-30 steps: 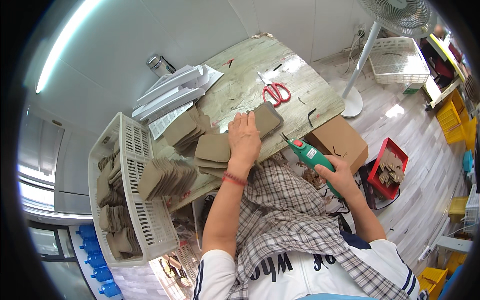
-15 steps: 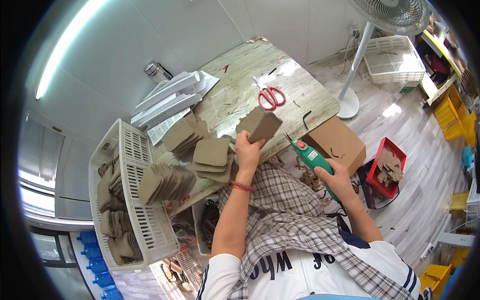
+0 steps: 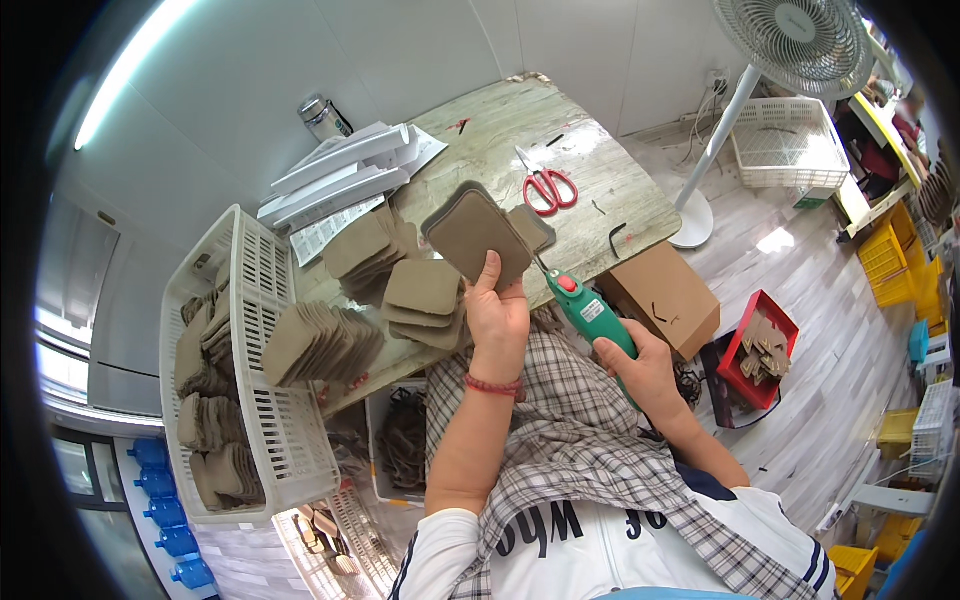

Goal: The person uses a green rotary tool to trim the edges of stacked square cardboard pieces. They hold each piece, run the tool along the perimeter, and place the finished pieces into a white basket. The person then stacks the trimmed pieces on the table.

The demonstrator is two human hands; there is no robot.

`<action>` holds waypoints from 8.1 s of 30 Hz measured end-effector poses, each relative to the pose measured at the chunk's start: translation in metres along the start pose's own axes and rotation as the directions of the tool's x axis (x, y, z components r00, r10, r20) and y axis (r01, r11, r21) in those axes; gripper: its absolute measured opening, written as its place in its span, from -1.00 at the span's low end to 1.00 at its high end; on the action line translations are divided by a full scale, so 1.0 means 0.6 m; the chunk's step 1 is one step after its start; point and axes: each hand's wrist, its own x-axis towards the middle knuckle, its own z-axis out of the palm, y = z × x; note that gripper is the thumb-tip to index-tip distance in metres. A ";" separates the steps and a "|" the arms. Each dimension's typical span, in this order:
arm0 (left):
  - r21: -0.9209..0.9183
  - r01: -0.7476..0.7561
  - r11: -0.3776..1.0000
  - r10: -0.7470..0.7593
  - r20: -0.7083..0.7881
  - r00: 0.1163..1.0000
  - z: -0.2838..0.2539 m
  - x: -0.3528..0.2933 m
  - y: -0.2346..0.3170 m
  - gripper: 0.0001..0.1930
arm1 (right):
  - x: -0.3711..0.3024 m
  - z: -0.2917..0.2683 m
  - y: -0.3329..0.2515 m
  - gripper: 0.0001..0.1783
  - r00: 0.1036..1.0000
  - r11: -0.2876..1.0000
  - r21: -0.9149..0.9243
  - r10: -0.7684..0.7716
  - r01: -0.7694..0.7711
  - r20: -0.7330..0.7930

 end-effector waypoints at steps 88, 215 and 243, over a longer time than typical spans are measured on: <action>0.958 0.039 0.283 -0.506 0.114 0.855 -0.015 -0.035 0.145 -0.66 | 0.021 -0.110 -0.036 -0.63 0.943 0.987 -0.067 0.158 -0.145 0.294; 0.316 0.159 0.936 -0.191 0.073 0.979 -0.030 -0.059 -0.025 -0.59 | 0.038 0.001 -0.029 -0.57 0.999 0.998 0.056 -0.024 0.027 -0.048; 0.900 0.186 0.393 -0.499 0.039 0.866 -0.040 -0.034 0.138 -0.48 | 0.016 -0.098 -0.026 -0.51 0.965 0.965 -0.246 -0.029 0.095 0.260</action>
